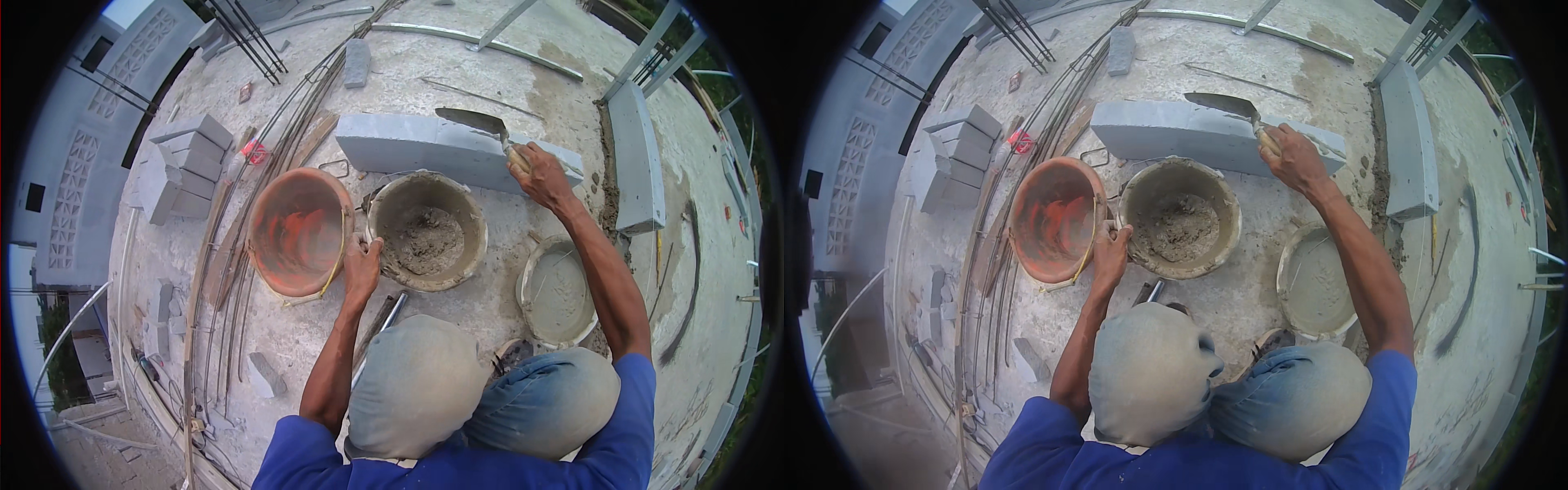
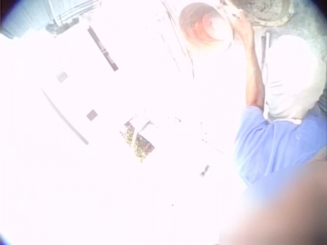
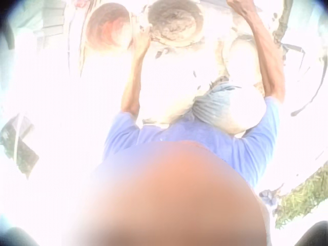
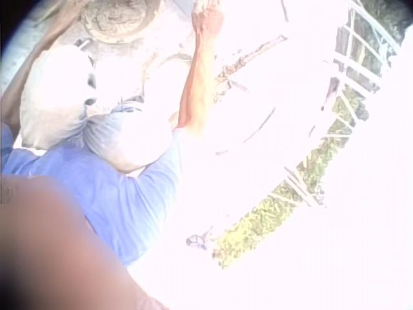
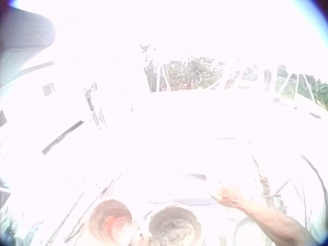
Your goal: The person lays concrete blocks by spreading mortar along a guideline with a trowel, placing the blocks onto the mortar, tapping them into alignment with a hammer, and scooping additional mortar from buckets to continue the base.
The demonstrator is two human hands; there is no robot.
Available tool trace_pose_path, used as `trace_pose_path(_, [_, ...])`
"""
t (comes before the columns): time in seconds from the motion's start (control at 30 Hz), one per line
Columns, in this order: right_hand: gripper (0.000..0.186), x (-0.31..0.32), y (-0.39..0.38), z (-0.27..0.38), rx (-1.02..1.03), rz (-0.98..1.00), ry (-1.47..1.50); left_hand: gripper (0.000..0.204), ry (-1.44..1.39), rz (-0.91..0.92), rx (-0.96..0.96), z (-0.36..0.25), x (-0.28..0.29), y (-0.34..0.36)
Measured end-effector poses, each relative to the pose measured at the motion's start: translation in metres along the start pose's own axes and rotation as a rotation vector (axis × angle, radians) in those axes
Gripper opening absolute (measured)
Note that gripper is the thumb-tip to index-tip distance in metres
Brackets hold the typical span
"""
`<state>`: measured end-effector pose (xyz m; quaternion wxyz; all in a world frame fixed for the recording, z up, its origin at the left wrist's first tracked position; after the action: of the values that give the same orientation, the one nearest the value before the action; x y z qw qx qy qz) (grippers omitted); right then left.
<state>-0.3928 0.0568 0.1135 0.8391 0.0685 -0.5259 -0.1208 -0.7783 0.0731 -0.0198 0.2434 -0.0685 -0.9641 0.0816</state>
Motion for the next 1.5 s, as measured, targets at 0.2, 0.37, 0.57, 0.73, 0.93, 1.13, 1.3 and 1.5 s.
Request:
trace_pose_path(0.2, [0.035, -0.041, 0.036, 0.046, 0.063, 0.039, 0.032, 0.025, -0.098, -0.134, -0.005, 0.006, 0.074, -0.045])
trace_pose_path(0.37, [0.032, -0.062, 0.051, 0.076, 0.112, 0.017, 0.093, 0.025, 0.022, -0.171, 0.073, 0.032, 0.115, -0.074])
trace_pose_path(0.57, [0.032, -0.056, 0.051, 0.09, 0.053, 0.142, 0.056, 0.039, -0.043, -0.134, 0.27, 0.102, 0.151, -0.091])
trace_pose_path(0.73, [0.033, -0.048, 0.05, 0.081, 0.053, 0.127, 0.075, 0.093, -0.345, -0.047, 0.453, 0.104, 0.186, -0.109])
trace_pose_path(0.93, [0.031, -0.064, 0.061, 0.112, 0.138, 0.141, 0.052, 0.112, -0.846, -0.021, 0.628, 0.146, 0.216, -0.096])
trace_pose_path(1.13, [0.028, -0.078, 0.067, 0.114, 0.036, 0.332, -0.042, 0.041, -1.471, 0.096, 0.642, 0.192, 0.225, -0.057])
trace_pose_path(1.3, [0.036, 0.078, -0.019, 0.06, -0.126, 0.158, 0.069, 0.025, -0.991, -0.519, 0.442, 0.224, 0.333, -0.081])
trace_pose_path(1.5, [0.024, 0.143, -0.185, 0.018, -0.505, 0.573, -0.176, 0.023, -0.716, -0.481, 0.525, 0.245, 0.423, -0.155])
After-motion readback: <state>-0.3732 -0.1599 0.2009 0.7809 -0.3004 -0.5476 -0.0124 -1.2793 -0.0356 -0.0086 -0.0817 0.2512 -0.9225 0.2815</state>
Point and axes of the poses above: each hand's wrist, its own y-axis towards the middle knuckle, its own x-axis out of the back of the hand, z = x × y, the point moved 10 cm from there along y, towards the middle knuckle, and after that the axes turned 2 degrees about -z, right-handed, at the moved point
